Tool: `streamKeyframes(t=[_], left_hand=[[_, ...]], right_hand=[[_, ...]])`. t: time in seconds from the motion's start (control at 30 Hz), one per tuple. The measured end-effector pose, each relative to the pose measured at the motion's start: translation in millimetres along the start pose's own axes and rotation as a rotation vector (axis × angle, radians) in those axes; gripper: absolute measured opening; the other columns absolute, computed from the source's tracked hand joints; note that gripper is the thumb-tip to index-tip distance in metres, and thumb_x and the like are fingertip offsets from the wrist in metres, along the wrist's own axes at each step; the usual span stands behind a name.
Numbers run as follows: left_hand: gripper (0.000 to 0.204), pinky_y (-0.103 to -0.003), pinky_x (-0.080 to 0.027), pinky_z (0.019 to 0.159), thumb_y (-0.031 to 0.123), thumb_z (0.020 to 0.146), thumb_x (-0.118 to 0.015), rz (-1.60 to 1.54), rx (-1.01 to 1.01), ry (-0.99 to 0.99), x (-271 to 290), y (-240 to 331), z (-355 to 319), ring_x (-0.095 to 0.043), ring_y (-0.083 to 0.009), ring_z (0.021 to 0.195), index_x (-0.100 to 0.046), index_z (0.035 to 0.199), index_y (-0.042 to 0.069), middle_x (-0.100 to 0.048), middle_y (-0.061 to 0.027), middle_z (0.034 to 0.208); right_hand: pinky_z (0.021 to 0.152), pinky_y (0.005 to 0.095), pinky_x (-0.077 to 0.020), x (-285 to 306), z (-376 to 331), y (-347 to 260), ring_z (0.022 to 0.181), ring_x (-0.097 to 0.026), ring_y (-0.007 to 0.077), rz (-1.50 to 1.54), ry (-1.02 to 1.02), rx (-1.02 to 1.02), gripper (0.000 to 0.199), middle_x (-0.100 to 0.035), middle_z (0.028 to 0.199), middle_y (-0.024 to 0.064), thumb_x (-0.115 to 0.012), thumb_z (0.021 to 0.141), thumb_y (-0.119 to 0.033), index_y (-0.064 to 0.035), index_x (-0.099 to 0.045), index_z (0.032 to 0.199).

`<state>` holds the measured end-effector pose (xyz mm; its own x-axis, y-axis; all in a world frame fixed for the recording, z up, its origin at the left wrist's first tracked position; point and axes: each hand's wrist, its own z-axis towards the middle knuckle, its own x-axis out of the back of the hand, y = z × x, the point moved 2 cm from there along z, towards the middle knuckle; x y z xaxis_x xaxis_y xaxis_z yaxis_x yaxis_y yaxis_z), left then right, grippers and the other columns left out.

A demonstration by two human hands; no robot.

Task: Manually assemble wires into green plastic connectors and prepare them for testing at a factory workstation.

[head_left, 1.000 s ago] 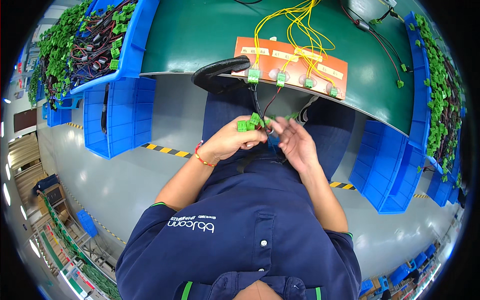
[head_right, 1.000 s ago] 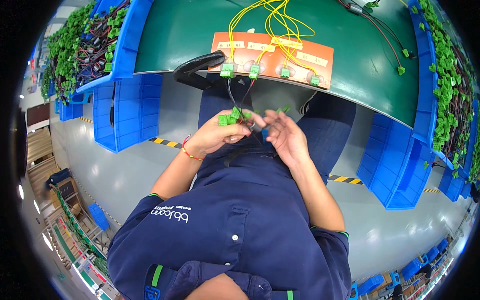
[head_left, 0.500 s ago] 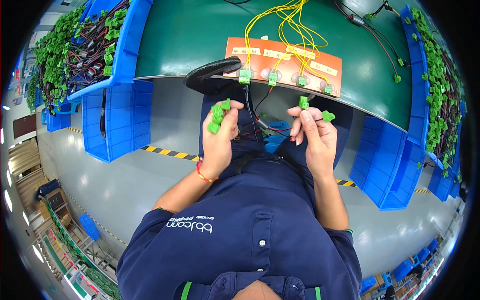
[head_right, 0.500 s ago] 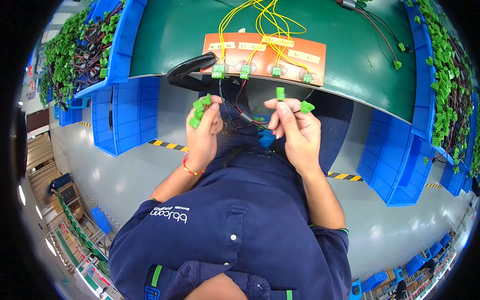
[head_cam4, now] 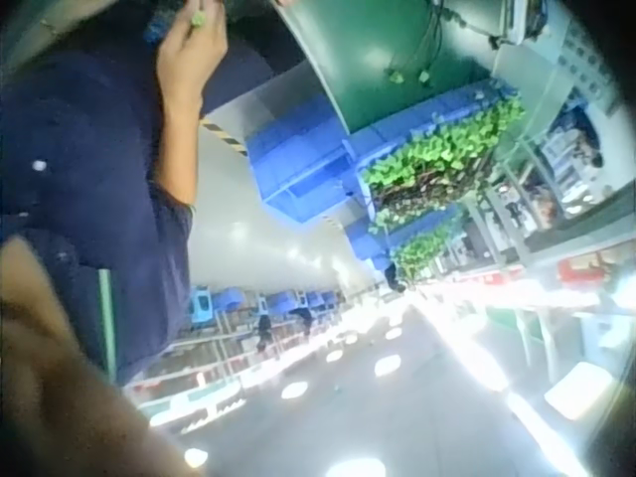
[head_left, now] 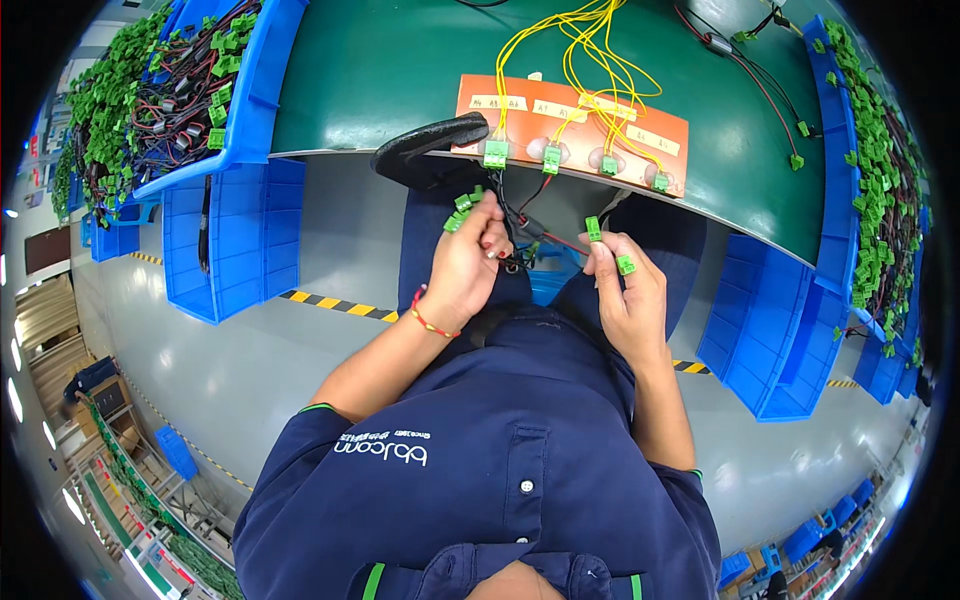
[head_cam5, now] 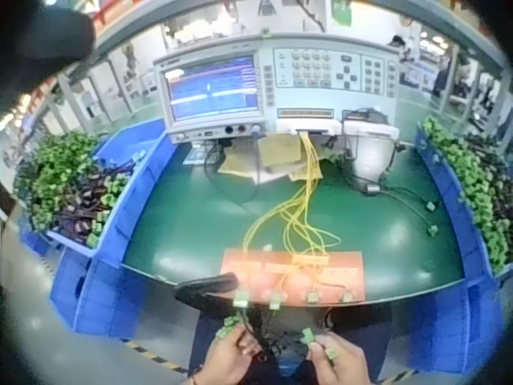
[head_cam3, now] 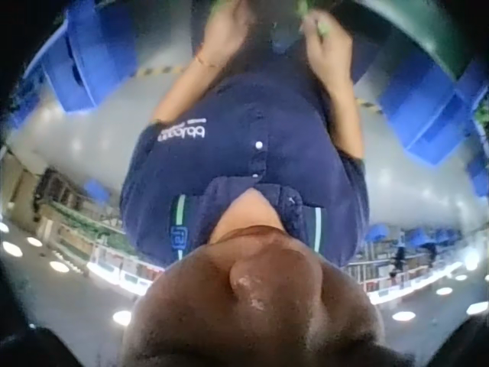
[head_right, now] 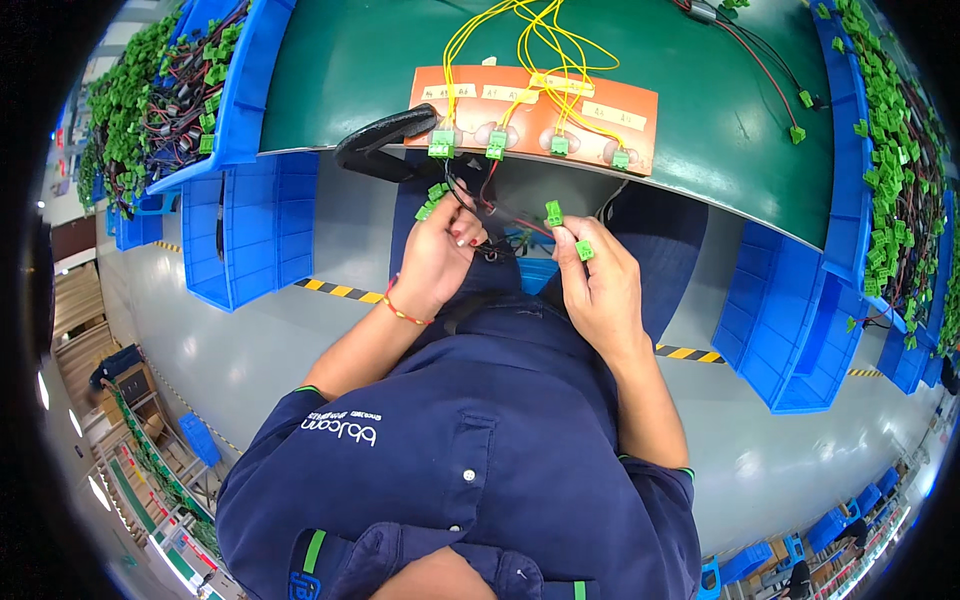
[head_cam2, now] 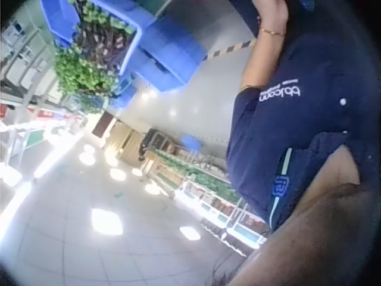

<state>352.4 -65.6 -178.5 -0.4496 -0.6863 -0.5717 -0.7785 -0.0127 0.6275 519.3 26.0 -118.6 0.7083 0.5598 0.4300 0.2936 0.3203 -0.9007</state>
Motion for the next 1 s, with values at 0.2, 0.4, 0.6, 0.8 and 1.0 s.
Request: streamKeyframes(t=[0.2, 0.4, 0.6, 0.8, 1.0], left_hand=[[0.041, -0.025, -0.028, 0.051, 0.029, 0.104, -0.043, -0.207, -0.172, -0.103, -8.8, 25.6, -15.4, -0.027, -0.0078, 0.046, -0.042, 0.067, 0.013, -0.029, 0.0054, 0.050], [0.028, -0.021, -0.043, 0.061, 0.020, 0.101, -0.053, 0.669, -0.223, -0.311, -38.9, 48.0, -52.9, -0.054, -0.0053, 0.068, -0.065, 0.115, -0.001, -0.061, -0.0016, 0.076], [0.028, -0.024, -0.050, 0.082, 0.009, 0.096, -0.061, 0.519, -0.140, -0.457, -37.4, 41.0, -46.5, -0.061, -0.0085, 0.092, -0.061, 0.122, -0.003, -0.068, -0.0047, 0.104], [0.024, -0.023, -0.049, 0.086, 0.007, 0.094, -0.063, 0.481, -0.240, -0.490, -40.8, 38.6, -48.2, -0.062, -0.0096, 0.096, -0.063, 0.117, -0.002, -0.068, -0.0058, 0.106], [0.033, -0.019, -0.029, 0.050, 0.023, 0.103, -0.047, 0.132, -0.203, -0.470, -31.6, 65.5, -50.7, -0.037, -0.0035, 0.055, -0.057, 0.117, -0.005, -0.053, -0.0006, 0.081]], right_hand=[[0.062, 0.0262, -0.0443, -0.4, -1.8, 8.8, 0.064, -0.053, 0.0130, 0.247, -0.095, -0.168, 0.015, -0.058, 0.074, 0.0051, -0.053, 0.099, -0.010, 0.0017, -0.062, 0.097], [0.064, 0.0258, -0.0440, -4.3, -0.2, -13.4, 0.067, -0.053, 0.0122, 0.366, -0.189, -0.089, 0.017, -0.058, 0.074, 0.0044, -0.050, 0.100, -0.010, 0.0009, -0.063, 0.099], [0.062, 0.0256, -0.0438, -4.3, 4.7, -22.7, 0.067, -0.053, 0.0123, 0.438, -0.299, -0.060, 0.016, -0.056, 0.082, 0.0064, -0.052, 0.099, -0.009, 0.0030, -0.062, 0.098], [0.060, 0.0233, -0.0439, -2.2, 4.9, -23.3, 0.067, -0.051, 0.0098, 0.538, -0.243, -0.053, 0.015, -0.055, 0.089, 0.0072, -0.055, 0.097, -0.008, 0.0033, -0.065, 0.097], [0.077, 0.0300, -0.0512, 36.7, 8.5, -6.2, 0.081, -0.059, 0.0158, 1.116, 0.018, -0.019, 0.029, -0.054, 0.106, 0.0139, -0.054, 0.094, -0.011, 0.0101, -0.058, 0.113]])
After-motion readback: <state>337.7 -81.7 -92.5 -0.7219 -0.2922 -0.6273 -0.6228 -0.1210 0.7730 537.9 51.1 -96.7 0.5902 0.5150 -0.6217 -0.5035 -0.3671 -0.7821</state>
